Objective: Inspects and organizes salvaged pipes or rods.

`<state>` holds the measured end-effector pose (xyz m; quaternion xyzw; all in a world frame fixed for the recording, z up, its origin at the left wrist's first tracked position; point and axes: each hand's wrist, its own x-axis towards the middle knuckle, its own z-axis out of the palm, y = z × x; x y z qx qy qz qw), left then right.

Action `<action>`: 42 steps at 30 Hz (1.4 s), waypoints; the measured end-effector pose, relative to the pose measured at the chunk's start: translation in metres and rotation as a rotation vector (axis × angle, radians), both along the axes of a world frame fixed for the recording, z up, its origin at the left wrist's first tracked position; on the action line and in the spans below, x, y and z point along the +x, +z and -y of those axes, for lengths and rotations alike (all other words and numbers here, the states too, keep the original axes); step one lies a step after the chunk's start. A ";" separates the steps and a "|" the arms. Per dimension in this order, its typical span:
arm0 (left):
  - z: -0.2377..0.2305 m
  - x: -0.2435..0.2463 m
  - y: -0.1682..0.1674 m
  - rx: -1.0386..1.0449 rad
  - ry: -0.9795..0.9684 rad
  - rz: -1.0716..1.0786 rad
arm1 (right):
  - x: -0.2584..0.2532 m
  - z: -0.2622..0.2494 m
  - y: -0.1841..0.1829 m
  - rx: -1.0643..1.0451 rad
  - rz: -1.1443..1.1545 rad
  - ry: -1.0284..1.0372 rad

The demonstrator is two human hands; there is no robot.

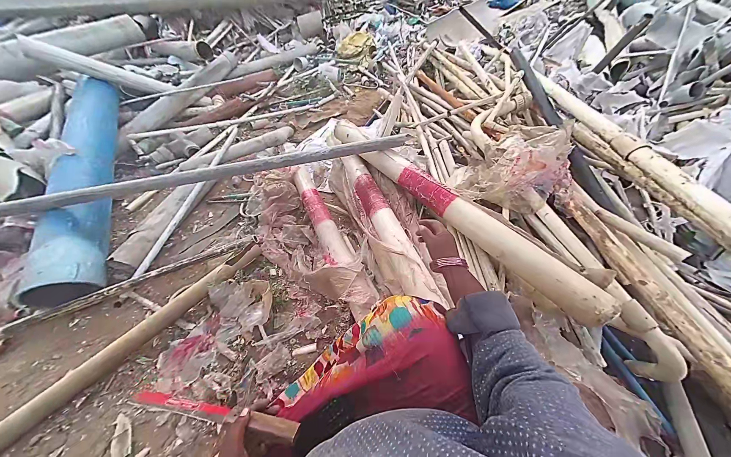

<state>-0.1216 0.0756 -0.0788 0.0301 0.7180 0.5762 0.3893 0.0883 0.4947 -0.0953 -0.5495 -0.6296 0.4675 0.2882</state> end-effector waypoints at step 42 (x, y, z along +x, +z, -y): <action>-0.002 0.016 -0.006 -0.053 0.043 0.013 | 0.204 0.147 -0.129 -0.467 0.907 0.200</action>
